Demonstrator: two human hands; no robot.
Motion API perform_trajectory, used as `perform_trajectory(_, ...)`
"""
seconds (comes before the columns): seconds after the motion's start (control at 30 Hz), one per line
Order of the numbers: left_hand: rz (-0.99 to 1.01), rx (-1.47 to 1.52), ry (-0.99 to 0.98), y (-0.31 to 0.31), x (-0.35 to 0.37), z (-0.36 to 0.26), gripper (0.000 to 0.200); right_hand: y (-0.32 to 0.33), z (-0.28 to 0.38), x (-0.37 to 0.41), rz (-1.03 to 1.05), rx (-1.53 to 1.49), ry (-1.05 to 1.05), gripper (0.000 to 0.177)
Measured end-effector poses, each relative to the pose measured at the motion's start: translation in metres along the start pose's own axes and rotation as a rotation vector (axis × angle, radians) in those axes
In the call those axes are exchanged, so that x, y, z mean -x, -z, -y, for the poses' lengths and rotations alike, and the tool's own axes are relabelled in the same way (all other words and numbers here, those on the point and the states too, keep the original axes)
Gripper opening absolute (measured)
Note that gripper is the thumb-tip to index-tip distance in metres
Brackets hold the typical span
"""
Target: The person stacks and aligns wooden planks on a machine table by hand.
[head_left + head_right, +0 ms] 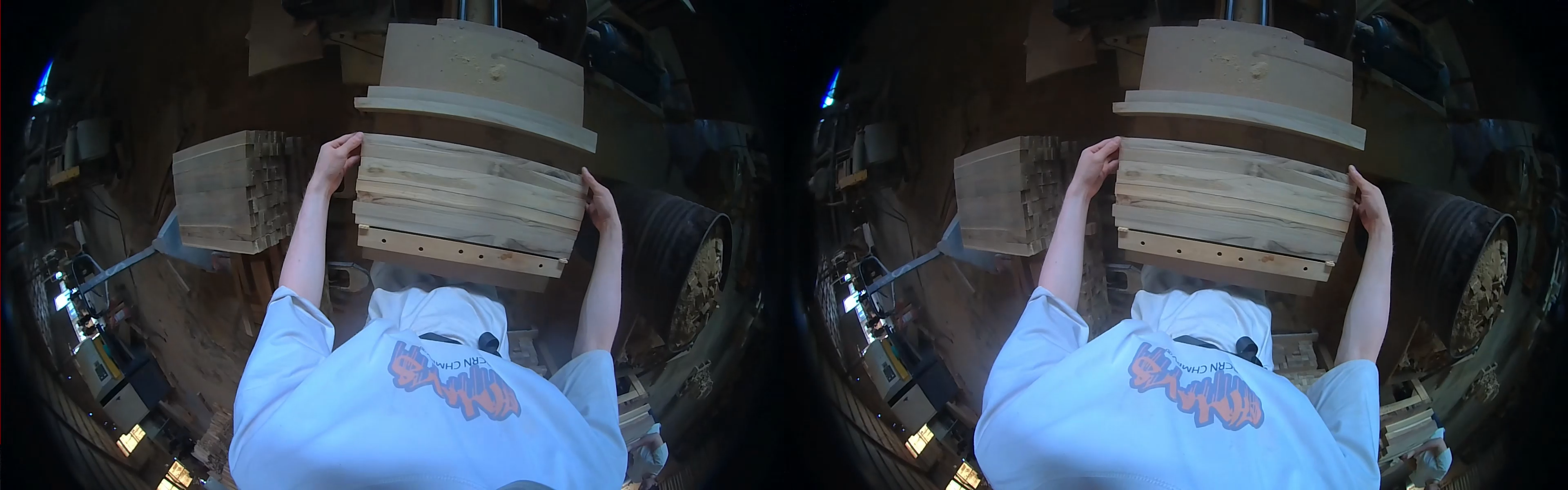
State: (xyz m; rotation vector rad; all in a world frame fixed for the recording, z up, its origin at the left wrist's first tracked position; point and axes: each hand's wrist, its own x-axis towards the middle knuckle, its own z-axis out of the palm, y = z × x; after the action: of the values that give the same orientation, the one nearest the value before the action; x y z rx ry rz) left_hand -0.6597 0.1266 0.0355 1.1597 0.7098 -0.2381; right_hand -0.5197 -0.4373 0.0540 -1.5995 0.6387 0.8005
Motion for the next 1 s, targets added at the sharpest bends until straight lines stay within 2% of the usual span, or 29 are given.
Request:
perform_trajectory(0.13, 0.055, -0.002, -0.016, 0.003, -0.008, -0.005, 0.036, 0.002, -0.003, -0.006, 0.007, 0.005, 0.028, 0.045)
perform_trajectory(0.2, 0.045, -0.032, 0.037, 0.004, -0.01, -0.012, 0.038, 0.011, 0.001, -0.013, 0.115, 0.002, -0.07, 0.048)
perform_trajectory(0.27, 0.123, 0.053, 0.103, 0.009, -0.024, -0.023, 0.036, 0.013, 0.006, -0.031, 0.14, -0.021, -0.103, 0.05)
perform_trajectory(0.33, 0.102, 0.148, 0.034, 0.004, -0.043, -0.036, 0.035, 0.001, 0.024, -0.043, -0.053, -0.151, 0.006, 0.051)
perform_trajectory(0.37, 0.078, 0.248, -0.026, 0.0, -0.052, -0.041, 0.034, -0.011, 0.032, -0.041, -0.133, -0.117, 0.217, 0.053)
perform_trajectory(0.4, 0.079, 0.247, -0.029, -0.005, -0.059, -0.046, 0.034, -0.015, 0.037, -0.043, -0.133, -0.118, 0.22, 0.053)
perform_trajectory(0.47, 0.053, -0.11, -0.075, -0.015, -0.068, -0.053, 0.032, -0.02, 0.044, -0.042, -0.121, 0.072, 0.255, 0.054)
perform_trajectory(0.67, 0.099, -0.106, -0.001, 0.001, -0.039, -0.034, 0.029, 0.006, 0.006, -0.016, 0.05, 0.102, 0.126, 0.049)
perform_trajectory(0.77, 0.117, 0.021, -0.004, 0.005, -0.03, -0.021, 0.023, 0.006, -0.009, -0.005, 0.051, 0.04, 0.138, 0.05)
perform_trajectory(1.0, 0.068, 0.01, -0.008, -0.004, -0.032, -0.017, 0.02, 0.005, -0.005, -0.003, 0.081, 0.007, 0.126, 0.046)
